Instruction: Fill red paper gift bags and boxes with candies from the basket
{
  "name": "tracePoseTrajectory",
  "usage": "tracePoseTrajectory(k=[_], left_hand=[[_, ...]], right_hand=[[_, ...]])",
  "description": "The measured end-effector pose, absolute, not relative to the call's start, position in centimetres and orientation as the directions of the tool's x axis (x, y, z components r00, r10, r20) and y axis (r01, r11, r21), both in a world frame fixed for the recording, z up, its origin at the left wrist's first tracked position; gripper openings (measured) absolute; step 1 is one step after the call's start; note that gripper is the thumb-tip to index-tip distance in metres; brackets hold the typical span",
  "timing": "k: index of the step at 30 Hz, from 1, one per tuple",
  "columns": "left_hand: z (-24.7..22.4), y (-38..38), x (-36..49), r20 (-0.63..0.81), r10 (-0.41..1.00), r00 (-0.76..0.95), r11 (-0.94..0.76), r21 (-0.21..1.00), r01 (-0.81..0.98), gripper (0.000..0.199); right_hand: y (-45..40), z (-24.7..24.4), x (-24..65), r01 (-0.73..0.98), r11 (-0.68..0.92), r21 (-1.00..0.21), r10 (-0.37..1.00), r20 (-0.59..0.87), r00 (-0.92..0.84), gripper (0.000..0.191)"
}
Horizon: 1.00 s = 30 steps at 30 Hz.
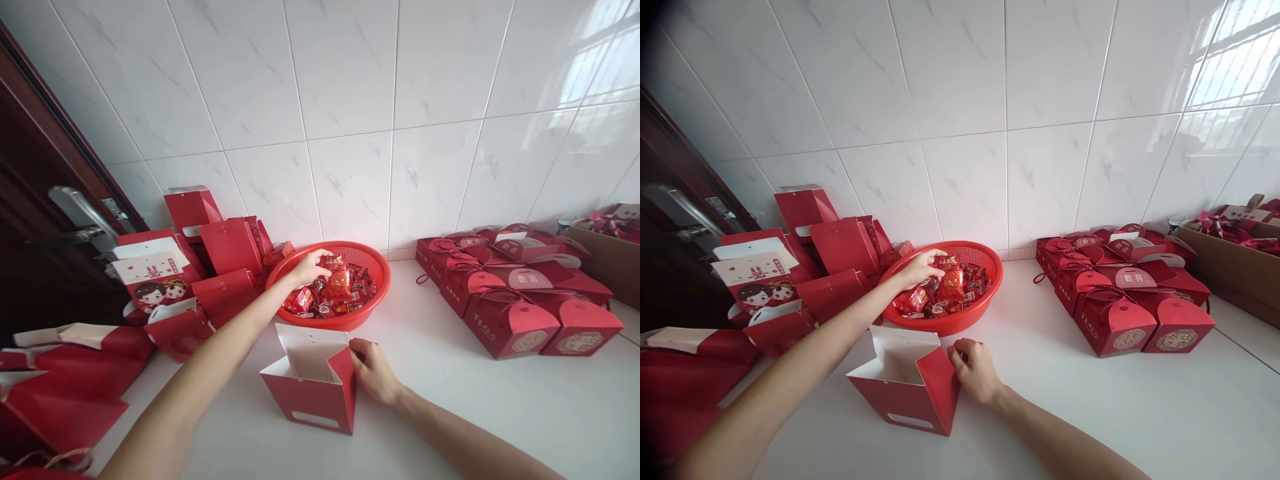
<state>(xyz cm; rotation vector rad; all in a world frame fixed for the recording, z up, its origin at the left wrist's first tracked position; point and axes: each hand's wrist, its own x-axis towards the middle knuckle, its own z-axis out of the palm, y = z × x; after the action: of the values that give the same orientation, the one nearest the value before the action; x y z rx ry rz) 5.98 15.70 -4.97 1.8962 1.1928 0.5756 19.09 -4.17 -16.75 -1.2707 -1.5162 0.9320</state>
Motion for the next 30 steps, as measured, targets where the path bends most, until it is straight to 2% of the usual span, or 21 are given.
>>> tracePoseTrajectory(k=[5,11,14,19,21,26,30], left_hand=[[-5.3,15.4,6.0,-0.012,0.856,0.518,-0.330,0.759,0.562,0.066],[-4.8,14.9,6.1,-0.064,0.823,0.565,-0.486,0.435,0.758,0.061],[-4.3,14.5,6.1,-0.109,0.813,0.573,-0.512,0.336,0.791,0.053],[-4.1,14.3,6.1,-0.150,0.774,0.615,-0.549,0.325,0.770,0.025],[-4.2,14.4,6.0,-0.139,0.761,0.634,-0.573,0.314,0.757,0.021],[-4.5,14.9,6.0,-0.114,0.768,0.630,-0.571,0.323,0.755,0.040],[-4.8,15.6,5.7,-0.096,0.783,0.614,-0.521,0.435,0.734,0.054]], right_hand=[[-4.1,-16.6,19.1,0.294,0.178,-0.939,0.984,0.171,-0.048,0.031],[-4.1,-16.6,19.1,0.308,0.176,-0.935,0.984,0.169,-0.051,0.031],[-4.1,-16.5,19.1,0.312,0.175,-0.934,0.985,0.167,-0.052,0.032],[-4.1,-16.6,19.1,0.303,0.169,-0.938,0.986,0.162,-0.047,0.031],[-4.1,-16.6,19.1,0.299,0.170,-0.939,0.985,0.163,-0.049,0.031],[-4.2,-16.6,19.1,0.300,0.169,-0.939,0.986,0.162,-0.048,0.031],[-4.2,-16.6,19.1,0.302,0.168,-0.938,0.986,0.159,-0.053,0.032]])
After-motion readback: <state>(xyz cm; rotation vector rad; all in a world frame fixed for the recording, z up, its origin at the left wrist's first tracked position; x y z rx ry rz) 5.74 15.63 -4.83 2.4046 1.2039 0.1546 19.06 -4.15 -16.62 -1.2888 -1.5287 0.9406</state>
